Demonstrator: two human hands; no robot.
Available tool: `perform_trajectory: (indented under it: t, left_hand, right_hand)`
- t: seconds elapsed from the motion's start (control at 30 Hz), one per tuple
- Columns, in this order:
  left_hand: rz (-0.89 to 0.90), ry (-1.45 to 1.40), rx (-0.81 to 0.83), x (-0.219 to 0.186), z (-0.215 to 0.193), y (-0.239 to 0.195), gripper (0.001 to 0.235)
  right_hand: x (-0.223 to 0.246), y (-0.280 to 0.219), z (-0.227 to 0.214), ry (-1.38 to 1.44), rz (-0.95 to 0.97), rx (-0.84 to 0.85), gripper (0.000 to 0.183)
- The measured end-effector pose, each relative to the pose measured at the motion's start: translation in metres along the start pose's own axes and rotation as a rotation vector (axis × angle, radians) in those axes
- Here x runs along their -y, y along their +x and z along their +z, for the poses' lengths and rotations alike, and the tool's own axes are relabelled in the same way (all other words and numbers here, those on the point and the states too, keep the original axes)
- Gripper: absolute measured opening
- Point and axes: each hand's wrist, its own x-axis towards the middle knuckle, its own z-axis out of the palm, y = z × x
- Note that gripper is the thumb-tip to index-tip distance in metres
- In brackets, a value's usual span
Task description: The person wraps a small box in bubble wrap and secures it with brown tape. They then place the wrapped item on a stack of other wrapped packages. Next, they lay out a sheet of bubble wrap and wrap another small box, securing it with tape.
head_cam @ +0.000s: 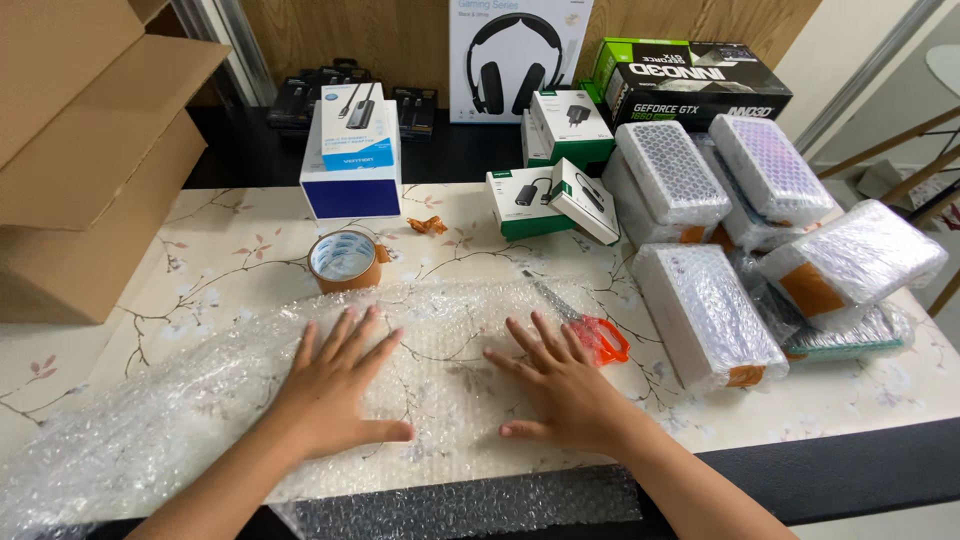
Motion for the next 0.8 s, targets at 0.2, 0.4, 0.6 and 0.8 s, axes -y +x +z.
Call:
perform_trajectory:
  t: [0.2,0.4,0.6,0.8]
  left_hand:
    - [0.09,-0.105,-0.124,0.001,0.024,0.026,0.134]
    - [0.142,-0.102,-0.25,0.011,0.044,0.041,0.132]
    - [0.113,-0.103,-0.113,0.002,0.021,0.026,0.132]
    - [0.174,-0.142,-0.231,0.012,0.039,0.036,0.125]
  right_hand:
    - [-0.001,0.0,-0.005,0.107,0.031,0.052,0.094]
    - [-0.003,0.007,-0.013,0.068,0.077,0.161,0.084]
    - [-0.042,0.049,-0.06,-0.02,0.436,-0.239,0.064]
    - [-0.145,0.103,-0.048,-0.176,0.765,-0.429,0.069]
